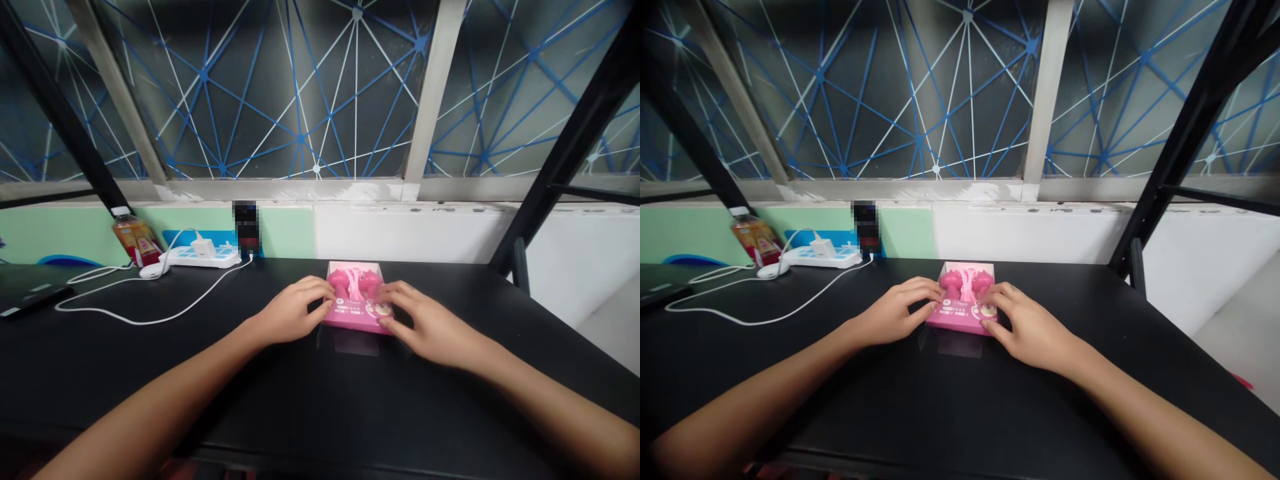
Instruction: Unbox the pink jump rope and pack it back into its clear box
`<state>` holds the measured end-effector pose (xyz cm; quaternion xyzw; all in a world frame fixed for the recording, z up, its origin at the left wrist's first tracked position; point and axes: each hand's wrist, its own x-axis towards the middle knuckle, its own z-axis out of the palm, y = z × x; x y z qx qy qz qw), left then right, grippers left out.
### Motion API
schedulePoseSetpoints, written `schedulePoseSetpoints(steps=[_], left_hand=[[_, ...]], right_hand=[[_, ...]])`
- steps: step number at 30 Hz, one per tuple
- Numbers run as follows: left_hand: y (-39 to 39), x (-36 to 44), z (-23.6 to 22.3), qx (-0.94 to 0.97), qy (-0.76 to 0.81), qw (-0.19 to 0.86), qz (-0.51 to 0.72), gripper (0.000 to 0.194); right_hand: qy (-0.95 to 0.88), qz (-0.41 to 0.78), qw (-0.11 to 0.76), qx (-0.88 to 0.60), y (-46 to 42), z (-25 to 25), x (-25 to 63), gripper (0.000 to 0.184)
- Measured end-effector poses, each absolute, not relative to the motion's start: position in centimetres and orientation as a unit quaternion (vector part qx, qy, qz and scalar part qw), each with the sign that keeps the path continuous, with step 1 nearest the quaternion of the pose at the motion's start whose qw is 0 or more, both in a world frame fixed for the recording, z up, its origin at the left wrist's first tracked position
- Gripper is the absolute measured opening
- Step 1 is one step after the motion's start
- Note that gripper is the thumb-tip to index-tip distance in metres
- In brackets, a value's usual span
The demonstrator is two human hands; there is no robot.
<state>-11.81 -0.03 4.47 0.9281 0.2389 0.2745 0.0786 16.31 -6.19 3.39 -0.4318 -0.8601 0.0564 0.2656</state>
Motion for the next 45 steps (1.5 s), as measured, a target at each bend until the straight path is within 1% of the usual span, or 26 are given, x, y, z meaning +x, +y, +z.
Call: schedulePoseSetpoints(steps=[3, 5, 7, 8, 10, 12, 13, 14, 17, 20, 24, 29, 31, 34, 37, 39, 40, 42, 43, 45], left_hand=[[0.1, -11.8, 4.4, 0.927, 0.236, 0.082, 0.278, 0.018], [0.2, -11.7, 4.4, 0.928, 0.232, 0.083, 0.280, 0.017], [0.3, -11.7, 4.3, 0.928, 0.231, 0.082, 0.282, 0.017], [0.3, -11.7, 4.2, 0.927, 0.231, 0.082, 0.283, 0.017], [0.4, -11.7, 4.1, 0.925, 0.235, 0.079, 0.287, 0.017], [0.5, -11.8, 3.9, 0.923, 0.241, 0.074, 0.291, 0.017], [0.5, -11.8, 3.9, 0.922, 0.244, 0.071, 0.292, 0.017], [0.5, -11.8, 3.8, 0.921, 0.247, 0.068, 0.292, 0.017], [0.3, -11.7, 3.8, 0.918, 0.263, 0.059, 0.290, 0.016], [0.2, -11.4, 4.0, 0.913, 0.288, 0.040, 0.287, 0.014], [0.4, -10.9, 4.3, 0.903, 0.319, 0.011, 0.287, 0.013], [1.6, -10.4, 3.9, 0.880, 0.365, 0.002, 0.303, 0.014], [2.0, -10.3, 3.7, 0.872, 0.384, 0.005, 0.304, 0.016], [2.1, -10.4, 3.8, 0.879, 0.394, 0.017, 0.268, 0.023], [1.7, -10.8, 4.0, 0.899, 0.376, 0.045, 0.219, 0.035], [1.4, -11.1, 3.9, 0.906, 0.369, 0.071, 0.196, 0.044], [1.2, -11.2, 3.8, 0.907, 0.369, 0.082, 0.188, 0.047], [1.0, -11.3, 3.7, 0.906, 0.369, 0.098, 0.182, 0.051], [0.9, -11.4, 3.7, 0.905, 0.367, 0.101, 0.190, 0.051], [0.7, -11.4, 3.9, 0.898, 0.361, 0.096, 0.230, 0.046]], right_hand=[[-0.870, 0.062, 0.244, -0.424, -6.6, 3.4, 16.5, 0.051], [-0.876, 0.039, 0.229, -0.423, -7.0, 3.3, 16.3, 0.064], [-0.887, 0.001, 0.213, -0.410, -7.3, 3.4, 15.9, 0.068], [-0.895, -0.017, 0.205, -0.396, -7.6, 3.5, 15.7, 0.065], [-0.914, -0.038, 0.187, -0.358, -8.2, 3.8, 15.2, 0.048], [-0.934, -0.031, 0.161, -0.318, -8.9, 4.1, 14.6, 0.031], [-0.942, -0.019, 0.143, -0.304, -9.2, 4.1, 14.3, 0.027], [-0.947, -0.005, 0.124, -0.297, -9.5, 4.1, 14.1, 0.027], [-0.946, 0.025, 0.086, -0.312, -10.1, 3.8, 13.5, 0.035], [-0.939, 0.056, 0.098, -0.325, -10.3, 4.0, 13.4, 0.037], [-0.938, 0.164, 0.133, -0.276, -10.9, 5.5, 13.7, 0.038], [-0.922, 0.304, 0.116, -0.207, -12.1, 6.9, 13.7, 0.036], [-0.917, 0.338, 0.105, -0.185, -12.3, 6.9, 13.6, 0.038], [-0.912, 0.364, 0.098, -0.164, -12.4, 7.0, 13.6, 0.042], [-0.896, 0.407, 0.103, -0.147, -12.1, 7.3, 14.0, 0.044], [-0.883, 0.430, 0.106, -0.156, -11.7, 7.6, 14.4, 0.042], [-0.879, 0.427, 0.115, -0.176, -11.5, 7.8, 14.6, 0.039], [-0.877, 0.387, 0.152, -0.241, -10.8, 7.8, 15.0, 0.023], [-0.876, 0.346, 0.183, -0.283, -10.4, 7.6, 15.1, 0.017], [-0.870, 0.224, 0.245, -0.364, -9.4, 6.8, 15.3, 0.017]])
